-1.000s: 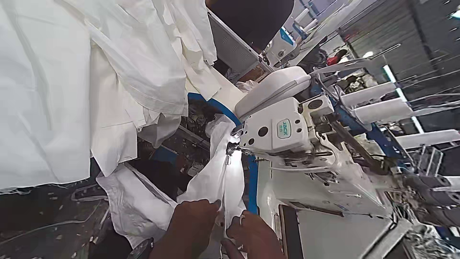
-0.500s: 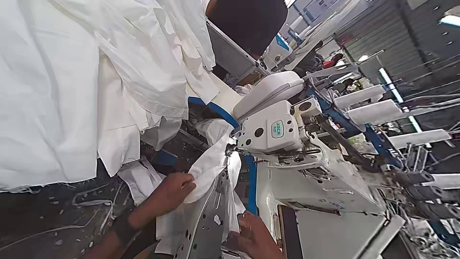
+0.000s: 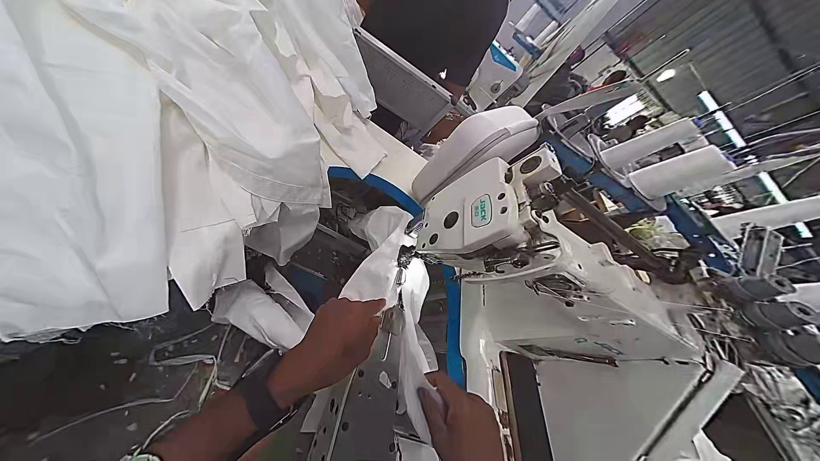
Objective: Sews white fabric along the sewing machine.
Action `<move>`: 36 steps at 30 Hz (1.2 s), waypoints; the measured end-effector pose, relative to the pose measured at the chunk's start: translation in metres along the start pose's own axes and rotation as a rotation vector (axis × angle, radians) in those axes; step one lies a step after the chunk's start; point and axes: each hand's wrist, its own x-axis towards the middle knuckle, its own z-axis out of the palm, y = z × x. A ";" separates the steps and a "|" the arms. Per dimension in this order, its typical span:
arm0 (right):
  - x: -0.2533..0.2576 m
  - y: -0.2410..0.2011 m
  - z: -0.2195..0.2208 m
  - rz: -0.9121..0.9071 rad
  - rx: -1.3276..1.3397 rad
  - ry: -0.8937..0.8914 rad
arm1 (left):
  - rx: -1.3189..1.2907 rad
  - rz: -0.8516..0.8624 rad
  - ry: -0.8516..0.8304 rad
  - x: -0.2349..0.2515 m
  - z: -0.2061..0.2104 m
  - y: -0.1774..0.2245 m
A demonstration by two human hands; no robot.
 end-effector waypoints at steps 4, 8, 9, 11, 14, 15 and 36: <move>-0.011 -0.017 0.006 -0.172 -0.132 0.426 | -0.108 0.062 0.072 -0.002 0.013 -0.004; -0.011 -0.026 0.026 -0.321 0.078 0.463 | -0.226 0.077 0.061 0.000 0.016 -0.006; -0.012 -0.030 0.026 -0.342 0.158 0.391 | -0.254 0.119 0.049 0.001 0.018 -0.009; -0.009 -0.044 0.029 -0.407 0.236 0.255 | -0.303 0.236 0.010 0.006 0.026 -0.021; 0.009 -0.057 0.030 -0.500 0.149 0.143 | -0.423 0.294 0.022 0.005 0.041 -0.037; 0.016 -0.059 0.029 -0.515 0.112 0.130 | -0.462 0.297 0.049 0.002 0.045 -0.041; 0.048 0.012 0.020 0.032 0.194 -0.248 | -0.423 -0.098 0.227 0.100 0.123 -0.096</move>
